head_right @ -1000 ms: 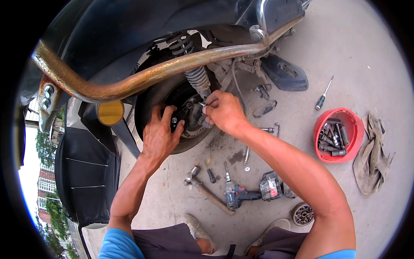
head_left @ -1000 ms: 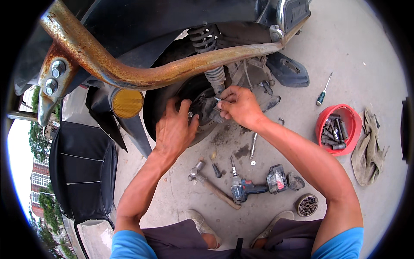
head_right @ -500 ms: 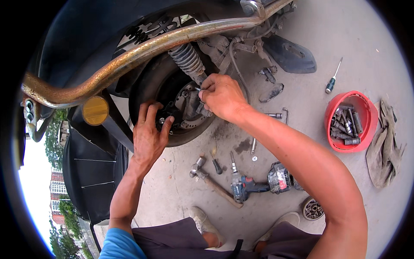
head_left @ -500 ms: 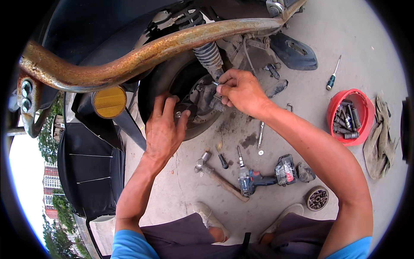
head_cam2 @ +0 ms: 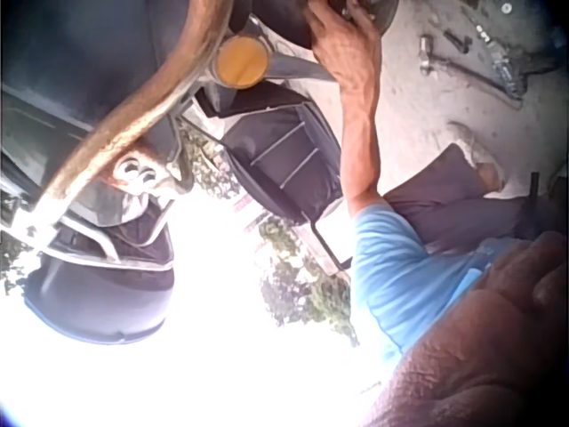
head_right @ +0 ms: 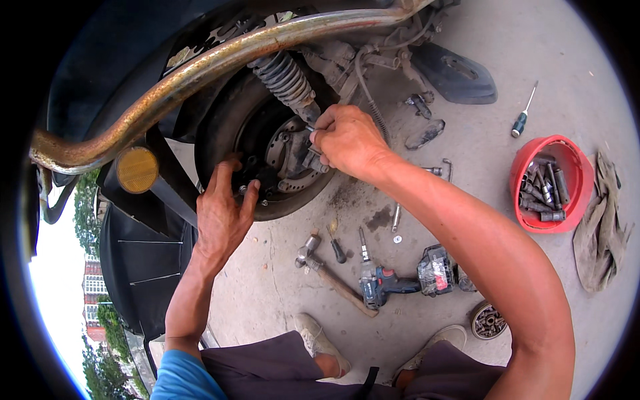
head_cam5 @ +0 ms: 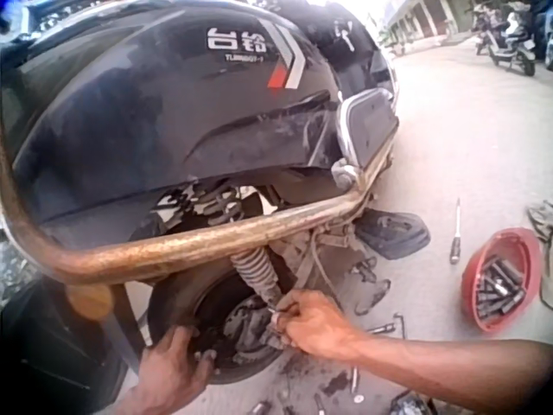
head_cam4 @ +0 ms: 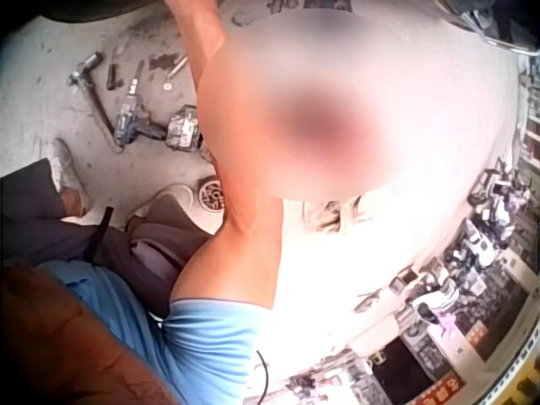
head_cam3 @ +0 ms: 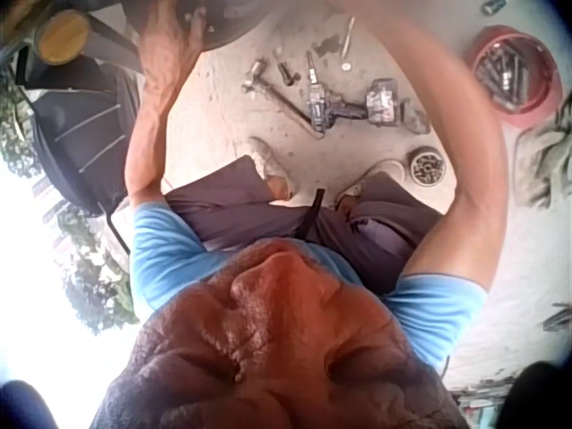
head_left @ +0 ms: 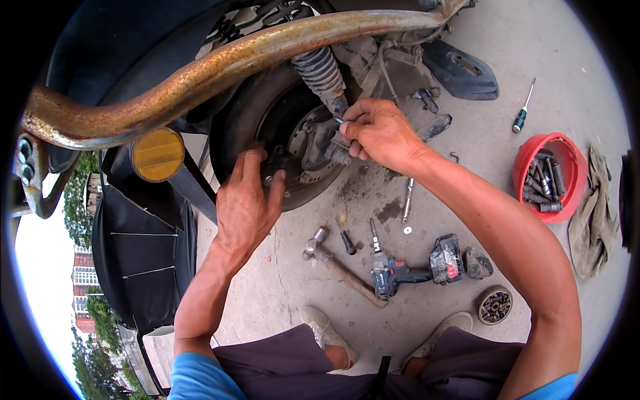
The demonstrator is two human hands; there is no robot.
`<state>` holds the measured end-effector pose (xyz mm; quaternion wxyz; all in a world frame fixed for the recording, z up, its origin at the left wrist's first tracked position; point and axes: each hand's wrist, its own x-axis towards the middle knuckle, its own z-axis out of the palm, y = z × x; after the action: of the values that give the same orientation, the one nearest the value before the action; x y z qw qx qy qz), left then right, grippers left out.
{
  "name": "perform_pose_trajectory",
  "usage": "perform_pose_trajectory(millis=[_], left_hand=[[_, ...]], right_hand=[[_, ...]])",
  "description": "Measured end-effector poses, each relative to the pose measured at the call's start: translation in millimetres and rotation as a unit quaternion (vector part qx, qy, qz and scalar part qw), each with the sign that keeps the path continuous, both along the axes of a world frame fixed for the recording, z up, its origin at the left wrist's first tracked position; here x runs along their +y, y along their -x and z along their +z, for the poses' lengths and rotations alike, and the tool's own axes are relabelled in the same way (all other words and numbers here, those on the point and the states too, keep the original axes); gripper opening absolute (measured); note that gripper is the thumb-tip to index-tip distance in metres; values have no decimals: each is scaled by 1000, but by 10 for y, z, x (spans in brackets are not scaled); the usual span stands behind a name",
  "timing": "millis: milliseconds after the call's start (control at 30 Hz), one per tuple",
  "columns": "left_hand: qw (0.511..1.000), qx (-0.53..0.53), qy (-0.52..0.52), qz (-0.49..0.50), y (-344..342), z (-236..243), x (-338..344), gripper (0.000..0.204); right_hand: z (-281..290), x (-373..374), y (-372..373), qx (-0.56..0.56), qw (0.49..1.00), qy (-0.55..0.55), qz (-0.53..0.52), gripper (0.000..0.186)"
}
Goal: The person removes and replaces components of a motorcycle's rear brake assembly, including removing a bolt, handling a small metal part, and using a power driver to tighten fasteners.
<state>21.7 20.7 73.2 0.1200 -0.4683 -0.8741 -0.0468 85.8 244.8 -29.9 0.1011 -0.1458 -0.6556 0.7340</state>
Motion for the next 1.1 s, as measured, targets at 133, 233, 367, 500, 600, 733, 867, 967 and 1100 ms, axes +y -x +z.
perform_pose_trajectory(millis=[133, 233, 367, 500, 600, 733, 867, 967, 1100], left_hand=[[1000, 20, 10, -9, -31, -25, -45, 41], [997, 0, 54, 46, -87, -15, -70, 42], [998, -2, 47, 35, -75, -36, -106, 42], [1000, -11, 15, 14, -75, -35, -123, 41], [1000, -10, -3, 3, -57, -58, -106, 38], [1000, 7, -22, 6, -34, -62, -36, 34], [998, 36, -33, -35, 10, -76, 26, 34], [997, 52, -35, -49, 60, -117, 77, 34], [995, 70, -22, -66, 134, -155, 185, 34]], right_hand=[[3, -3, 1, -2, 1000, -6, -1, 14], [-31, -15, -5, -3, 1000, -15, -17, 23], [-6, -31, -21, -9, 1000, -18, -5, 24], [-2, -43, -22, -3, 999, -33, 2, 24], [-21, -48, -28, 3, 999, -36, 0, 26], [33, -64, -54, -6, 1000, -29, 7, 28], [96, -63, -97, -10, 1000, -27, 4, 28], [108, -64, -106, -9, 999, -30, 6, 22], [115, -45, -116, -5, 999, -38, 5, 22]])
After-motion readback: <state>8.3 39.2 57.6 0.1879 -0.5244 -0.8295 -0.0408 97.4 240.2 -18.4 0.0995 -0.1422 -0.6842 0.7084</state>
